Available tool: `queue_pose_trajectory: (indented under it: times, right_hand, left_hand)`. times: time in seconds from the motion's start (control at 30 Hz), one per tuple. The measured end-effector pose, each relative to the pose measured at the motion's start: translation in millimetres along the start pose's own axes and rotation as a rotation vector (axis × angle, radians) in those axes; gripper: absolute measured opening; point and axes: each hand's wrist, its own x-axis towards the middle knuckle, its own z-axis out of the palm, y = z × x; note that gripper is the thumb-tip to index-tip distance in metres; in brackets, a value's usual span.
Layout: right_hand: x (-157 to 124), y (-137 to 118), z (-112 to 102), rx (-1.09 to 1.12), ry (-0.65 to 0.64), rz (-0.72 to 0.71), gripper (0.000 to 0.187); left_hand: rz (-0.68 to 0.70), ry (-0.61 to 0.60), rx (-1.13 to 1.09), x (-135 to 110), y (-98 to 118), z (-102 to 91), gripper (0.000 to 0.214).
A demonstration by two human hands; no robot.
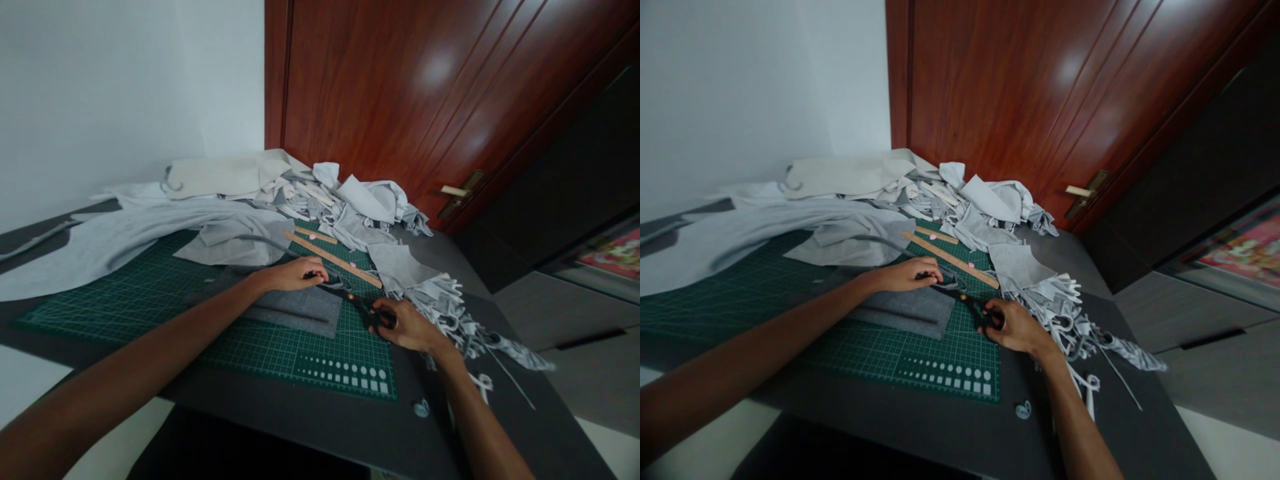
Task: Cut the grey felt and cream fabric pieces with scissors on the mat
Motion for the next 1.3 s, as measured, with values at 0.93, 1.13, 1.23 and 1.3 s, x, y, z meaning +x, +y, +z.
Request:
queue_pose_trajectory:
  times: [0.93, 1.13, 1.23, 1.3]
  right_hand:
    - [-3.4, -3.5, -5.6, -0.013, -0.053, -0.040, 0.015]
    - [-3.5, -3.3, -6.4, -0.047, -0.051, -0.059, 0.010]
    - [-3.6, -3.6, -6.6, -0.051, -0.054, -0.059, 0.010]
    - [-3.5, -4.2, -6.7, -0.047, -0.059, -0.056, 0.011]
  left_hand:
    - [-0.045, -0.014, 0.024, -7.0, -3.9, -6.1, 0.042]
    - [-0.086, 0.013, 0.007, -5.7, -1.9, -5.5, 0.037]
    - [-0.089, 0.020, 0.007, -4.9, -3.4, -4.4, 0.036]
    - [-0.086, 0.029, 0.012, -4.7, -4.5, -3.8, 0.034]
